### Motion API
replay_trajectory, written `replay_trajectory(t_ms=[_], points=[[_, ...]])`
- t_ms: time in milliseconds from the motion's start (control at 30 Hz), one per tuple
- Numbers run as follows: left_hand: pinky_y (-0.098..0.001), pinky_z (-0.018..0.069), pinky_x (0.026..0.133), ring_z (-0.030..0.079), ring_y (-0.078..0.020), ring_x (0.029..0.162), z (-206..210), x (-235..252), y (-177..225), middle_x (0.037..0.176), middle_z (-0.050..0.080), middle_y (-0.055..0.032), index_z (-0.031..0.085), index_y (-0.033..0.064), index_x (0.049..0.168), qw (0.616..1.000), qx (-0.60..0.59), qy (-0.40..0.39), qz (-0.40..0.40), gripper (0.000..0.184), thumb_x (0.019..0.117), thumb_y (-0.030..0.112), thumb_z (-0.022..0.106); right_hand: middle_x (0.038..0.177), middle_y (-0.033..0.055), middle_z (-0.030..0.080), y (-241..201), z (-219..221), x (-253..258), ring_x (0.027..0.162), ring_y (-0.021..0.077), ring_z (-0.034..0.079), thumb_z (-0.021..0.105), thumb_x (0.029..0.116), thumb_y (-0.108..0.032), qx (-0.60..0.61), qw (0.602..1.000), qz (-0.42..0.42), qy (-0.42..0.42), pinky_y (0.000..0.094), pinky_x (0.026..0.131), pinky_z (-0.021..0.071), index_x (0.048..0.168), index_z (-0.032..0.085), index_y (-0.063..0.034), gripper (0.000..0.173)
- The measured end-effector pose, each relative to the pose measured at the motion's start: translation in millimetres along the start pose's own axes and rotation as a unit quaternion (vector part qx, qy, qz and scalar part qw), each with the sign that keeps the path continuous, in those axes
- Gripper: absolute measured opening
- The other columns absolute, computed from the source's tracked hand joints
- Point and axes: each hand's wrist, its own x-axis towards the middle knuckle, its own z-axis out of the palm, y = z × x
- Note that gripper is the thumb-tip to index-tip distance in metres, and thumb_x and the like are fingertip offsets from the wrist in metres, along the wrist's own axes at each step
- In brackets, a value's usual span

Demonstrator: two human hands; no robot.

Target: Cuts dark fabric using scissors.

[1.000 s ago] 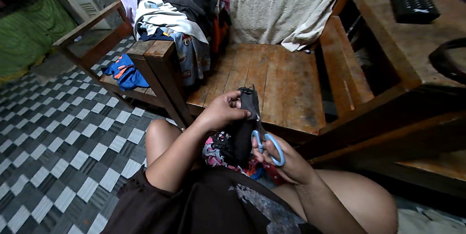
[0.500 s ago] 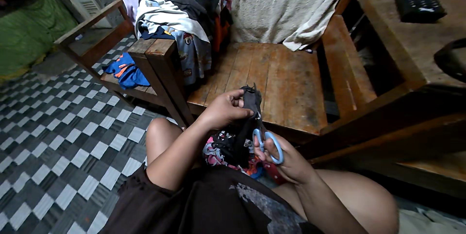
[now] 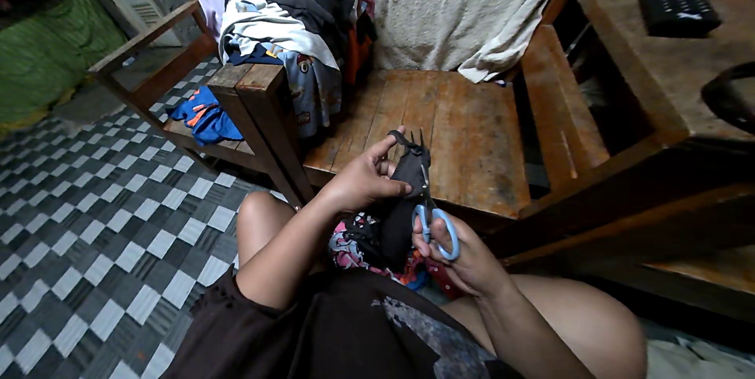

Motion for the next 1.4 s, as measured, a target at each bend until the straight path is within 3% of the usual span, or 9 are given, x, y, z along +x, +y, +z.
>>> replay_trajectory(t_ms=[133,267,400,500,733,833,967,1133,1400], points=[[-0.0237,0.0567,0.075,0.064,-0.0069,0.073,2,0,-1,0.087,0.064,-0.0042,0.016,0.0181,0.164,1.000,0.000,-0.014,0.003,0.093,0.0899,-0.008,0.066,0.068,-0.0130,0.058,0,0,0,0.057,-0.0041,0.053,0.067,0.0913,-0.057,0.007,1.000,0.003,-0.002,0.0110,0.056,0.0456,0.097,0.058,-0.0175,0.041],[-0.0241,0.0568,0.075,0.064,-0.0068,0.073,0,0,-1,0.087,0.065,-0.0034,0.025,0.0135,0.160,1.000,0.005,-0.006,-0.008,0.083,0.0902,-0.007,0.065,0.066,-0.0128,0.056,0,2,0,0.055,-0.0044,0.052,0.061,0.0999,-0.043,-0.002,1.000,0.001,0.018,0.0096,0.055,0.0446,0.095,0.058,-0.0159,0.027],[-0.0259,0.0577,0.077,0.066,-0.0072,0.078,-6,-2,-2,0.089,0.068,-0.0020,0.052,-0.0008,0.133,0.999,-0.033,0.029,-0.022,0.040,0.0937,-0.007,0.060,0.064,-0.0134,0.055,-2,-1,0,0.053,-0.0052,0.051,0.057,0.1018,-0.031,-0.018,1.000,0.007,0.024,0.0088,0.054,0.0431,0.094,0.057,-0.0155,0.017],[-0.0264,0.0577,0.075,0.067,-0.0084,0.077,-14,-1,-6,0.088,0.069,-0.0025,0.061,-0.0002,0.114,0.995,-0.079,0.054,-0.019,0.017,0.0992,-0.003,0.053,0.065,-0.0136,0.056,-4,-7,-1,0.054,-0.0055,0.051,0.060,0.1004,-0.032,-0.021,1.000,0.013,0.013,0.0091,0.054,0.0434,0.094,0.058,-0.0162,0.017],[-0.0213,0.0544,0.064,0.063,-0.0049,0.066,-22,3,-5,0.077,0.066,0.0002,0.065,0.0036,0.098,0.994,-0.044,0.074,-0.073,0.007,0.1005,0.004,0.058,0.064,-0.0127,0.058,-7,-13,-2,0.054,-0.0043,0.053,0.068,0.0949,-0.040,-0.017,0.999,0.036,-0.018,0.0102,0.055,0.0453,0.092,0.061,-0.0170,0.024],[-0.0203,0.0517,0.061,0.060,-0.0037,0.063,-24,5,-5,0.073,0.064,0.0010,0.064,0.0052,0.090,0.994,-0.021,0.075,-0.082,0.013,0.1015,0.008,0.059,0.064,-0.0133,0.058,-7,-14,-2,0.055,-0.0039,0.055,0.069,0.0933,-0.043,-0.032,0.997,0.055,-0.036,0.0108,0.056,0.0460,0.094,0.060,-0.0174,0.027],[-0.0207,0.0533,0.063,0.062,-0.0046,0.066,-25,2,0,0.077,0.066,-0.0005,0.066,0.0039,0.095,0.993,-0.036,0.098,-0.058,0.011,0.1019,0.008,0.059,0.065,-0.0140,0.058,-7,-19,-1,0.056,-0.0038,0.054,0.072,0.0855,-0.061,-0.047,0.995,0.064,-0.066,0.0115,0.055,0.0450,0.094,0.060,-0.0183,0.045],[-0.0211,0.0546,0.064,0.063,-0.0044,0.068,-26,0,3,0.083,0.068,-0.0006,0.069,0.0034,0.112,0.991,-0.037,0.126,-0.041,0.018,0.1051,0.013,0.054,0.066,-0.0135,0.058,-7,-23,-2,0.056,-0.0041,0.054,0.071,0.0862,-0.061,-0.028,0.993,0.071,-0.092,0.0114,0.055,0.0454,0.095,0.061,-0.0187,0.045],[-0.0207,0.0529,0.063,0.061,-0.0041,0.066,-28,3,4,0.079,0.066,0.0001,0.069,0.0023,0.103,0.991,0.000,0.131,-0.032,0.018,0.1053,0.014,0.054,0.066,-0.0137,0.058,-8,-23,-2,0.056,-0.0040,0.054,0.072,0.0857,-0.061,-0.025,0.992,0.073,-0.103,0.0114,0.055,0.0454,0.094,0.061,-0.0196,0.043]])
